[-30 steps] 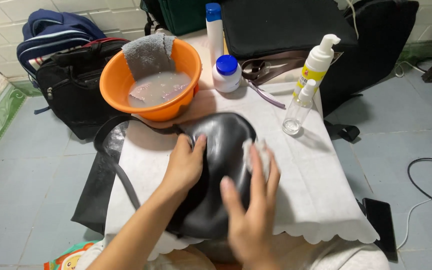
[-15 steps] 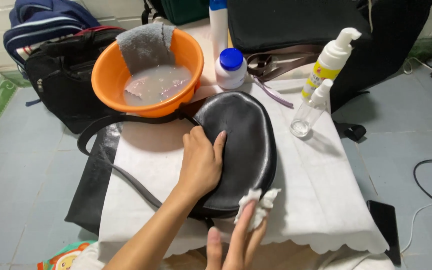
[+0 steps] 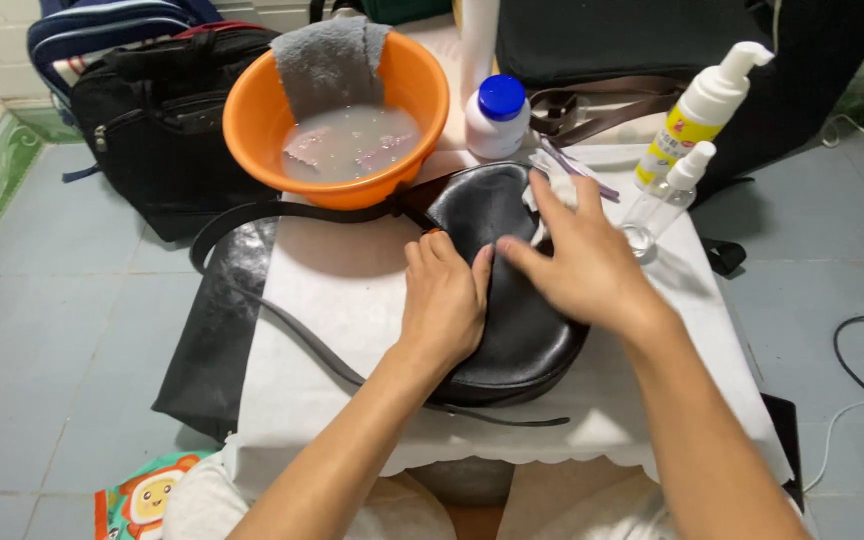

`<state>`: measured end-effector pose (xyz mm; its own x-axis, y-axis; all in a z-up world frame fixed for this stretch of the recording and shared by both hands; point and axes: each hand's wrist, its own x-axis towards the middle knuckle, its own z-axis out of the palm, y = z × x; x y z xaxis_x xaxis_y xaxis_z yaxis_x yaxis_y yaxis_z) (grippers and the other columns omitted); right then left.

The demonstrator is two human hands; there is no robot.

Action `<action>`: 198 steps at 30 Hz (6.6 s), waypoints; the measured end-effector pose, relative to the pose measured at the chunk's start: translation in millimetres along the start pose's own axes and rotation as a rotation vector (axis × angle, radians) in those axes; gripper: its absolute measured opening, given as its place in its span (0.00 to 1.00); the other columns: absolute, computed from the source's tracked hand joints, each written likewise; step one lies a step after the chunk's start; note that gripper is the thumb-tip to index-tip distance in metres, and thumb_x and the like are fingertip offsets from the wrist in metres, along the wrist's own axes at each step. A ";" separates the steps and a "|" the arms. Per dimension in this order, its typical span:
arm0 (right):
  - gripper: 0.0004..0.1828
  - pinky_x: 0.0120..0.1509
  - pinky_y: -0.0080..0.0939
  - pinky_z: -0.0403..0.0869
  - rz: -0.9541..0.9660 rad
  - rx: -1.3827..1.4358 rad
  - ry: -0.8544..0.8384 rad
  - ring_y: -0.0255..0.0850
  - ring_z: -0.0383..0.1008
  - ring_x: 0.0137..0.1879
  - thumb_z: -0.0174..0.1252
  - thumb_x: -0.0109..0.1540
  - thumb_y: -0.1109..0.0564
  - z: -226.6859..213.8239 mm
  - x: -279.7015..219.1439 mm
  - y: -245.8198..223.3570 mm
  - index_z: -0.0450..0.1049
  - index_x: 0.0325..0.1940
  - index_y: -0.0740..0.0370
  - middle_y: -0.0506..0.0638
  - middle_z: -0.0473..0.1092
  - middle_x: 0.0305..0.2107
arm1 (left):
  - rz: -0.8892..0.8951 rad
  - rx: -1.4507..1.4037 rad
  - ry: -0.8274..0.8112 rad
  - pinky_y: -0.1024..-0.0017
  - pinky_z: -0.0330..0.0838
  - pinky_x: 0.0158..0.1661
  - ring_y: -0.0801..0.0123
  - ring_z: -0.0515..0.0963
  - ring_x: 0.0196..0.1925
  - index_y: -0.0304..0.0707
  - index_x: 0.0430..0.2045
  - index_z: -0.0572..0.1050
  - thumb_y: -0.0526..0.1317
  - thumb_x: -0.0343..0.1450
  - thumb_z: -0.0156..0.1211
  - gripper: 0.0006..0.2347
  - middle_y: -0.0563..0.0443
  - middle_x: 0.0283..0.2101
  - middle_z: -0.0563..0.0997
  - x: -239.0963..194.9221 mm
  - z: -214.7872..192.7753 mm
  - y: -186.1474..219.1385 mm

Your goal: The person cleans a black shoulder bag by spraying it with a liquid and wiping it with a cloth. They wipe the exterior, interior, and strap of the bag, then apply a cream from a tube to the surface.

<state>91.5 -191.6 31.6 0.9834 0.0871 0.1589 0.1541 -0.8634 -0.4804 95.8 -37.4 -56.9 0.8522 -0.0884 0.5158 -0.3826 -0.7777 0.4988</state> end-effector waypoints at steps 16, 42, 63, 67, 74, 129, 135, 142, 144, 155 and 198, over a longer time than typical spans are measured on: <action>0.28 0.71 0.60 0.63 -0.605 -0.494 0.044 0.67 0.60 0.72 0.49 0.63 0.60 12.8 0.9 -13.0 0.66 0.68 0.72 0.71 0.65 0.62 | -0.129 0.100 -0.144 0.55 0.68 0.43 0.48 0.67 0.43 0.28 0.41 0.65 0.45 0.80 0.34 0.15 0.42 0.38 0.67 0.2 4.8 -6.3; 0.21 0.74 0.52 0.58 -0.798 -0.569 0.134 0.52 0.62 0.72 0.46 0.70 0.46 37.8 49.7 -1.8 0.69 0.60 0.62 0.57 0.67 0.63 | -0.151 0.036 -0.032 0.51 0.67 0.44 0.44 0.74 0.37 0.30 0.35 0.70 0.36 0.77 0.43 0.08 0.33 0.37 0.78 -2.2 -3.5 -15.1; 0.29 0.74 0.69 0.53 -0.420 -0.374 -0.023 0.63 0.60 0.72 0.44 0.68 0.42 -5.2 -76.6 -32.9 0.68 0.61 0.69 0.62 0.67 0.61 | -0.148 0.079 -0.083 0.54 0.67 0.44 0.48 0.73 0.36 0.30 0.35 0.71 0.37 0.77 0.43 0.09 0.35 0.38 0.78 4.5 -4.1 -14.5; 0.21 0.72 0.54 0.60 -0.500 -0.152 0.043 0.49 0.70 0.66 0.54 0.64 0.47 -10.2 -96.6 -36.7 0.76 0.53 0.65 0.53 0.76 0.51 | -0.164 0.089 -0.096 0.54 0.67 0.45 0.47 0.73 0.37 0.31 0.35 0.71 0.37 0.76 0.44 0.08 0.36 0.39 0.78 6.9 -3.2 -14.6; 0.32 0.79 0.65 0.43 -0.199 -0.508 -0.015 0.57 0.51 0.79 0.45 0.68 0.45 -2.5 -25.3 -22.9 0.65 0.69 0.71 0.64 0.61 0.68 | -0.157 0.180 -0.177 0.56 0.67 0.42 0.46 0.76 0.44 0.36 0.42 0.71 0.40 0.80 0.35 0.12 0.39 0.38 0.79 5.9 -7.2 -13.5; 0.38 0.76 0.56 0.57 -0.521 -0.385 0.076 0.52 0.59 0.75 0.59 0.51 0.54 7.1 -38.3 -19.9 0.66 0.66 0.67 0.57 0.66 0.64 | -0.182 0.073 -0.114 0.55 0.66 0.42 0.49 0.73 0.35 0.33 0.34 0.72 0.39 0.77 0.44 0.09 0.38 0.37 0.79 9.6 -10.4 -12.7; 0.27 0.75 0.59 0.54 -0.205 -0.121 -0.398 0.49 0.53 0.76 0.52 0.61 0.48 -36.5 -56.1 1.4 0.75 0.66 0.38 0.38 0.65 0.68 | -0.190 0.056 -0.122 0.56 0.65 0.43 0.51 0.73 0.35 0.33 0.35 0.72 0.38 0.77 0.44 0.08 0.39 0.38 0.79 12.5 -14.6 -8.4; 0.30 0.78 0.63 0.50 -0.420 -0.412 -0.027 0.56 0.59 0.75 0.50 0.60 0.58 -3.6 -14.4 -33.2 0.67 0.66 0.72 0.67 0.65 0.65 | -0.234 0.103 -0.260 0.56 0.66 0.42 0.47 0.76 0.44 0.38 0.40 0.72 0.41 0.80 0.35 0.13 0.41 0.37 0.79 15.8 -20.8 -6.9; 0.32 0.76 0.62 0.53 -0.439 -0.412 -0.035 0.61 0.58 0.75 0.52 0.58 0.59 -0.1 -25.6 -40.2 0.66 0.67 0.75 0.70 0.64 0.64 | -0.223 0.104 -0.263 0.55 0.67 0.43 0.45 0.76 0.45 0.38 0.41 0.72 0.41 0.79 0.38 0.11 0.40 0.38 0.79 15.2 -18.9 -10.2; 0.27 0.76 0.52 0.55 -0.338 -0.308 0.064 0.41 0.60 0.74 0.52 0.59 0.52 -15.8 -39.9 -9.1 0.72 0.62 0.62 0.47 0.69 0.64 | -0.179 0.033 -0.105 0.57 0.65 0.44 0.51 0.74 0.37 0.32 0.39 0.73 0.38 0.77 0.44 0.10 0.39 0.41 0.81 8.6 -11.2 -11.5; 0.24 0.75 0.54 0.55 -0.557 -0.113 -0.351 0.51 0.60 0.74 0.47 0.62 0.55 -32.4 -58.0 -29.7 0.74 0.59 0.65 0.58 0.69 0.62 | -0.151 0.041 -0.048 0.55 0.67 0.41 0.48 0.75 0.34 0.33 0.34 0.73 0.38 0.76 0.46 0.09 0.38 0.36 0.81 7.7 -8.7 -16.6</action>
<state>26.8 -187.1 64.5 0.7352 0.6753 0.0581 0.6561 -0.6876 -0.3110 105.6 -19.7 -55.2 0.9152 0.0022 0.4030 -0.2351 -0.8093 0.5384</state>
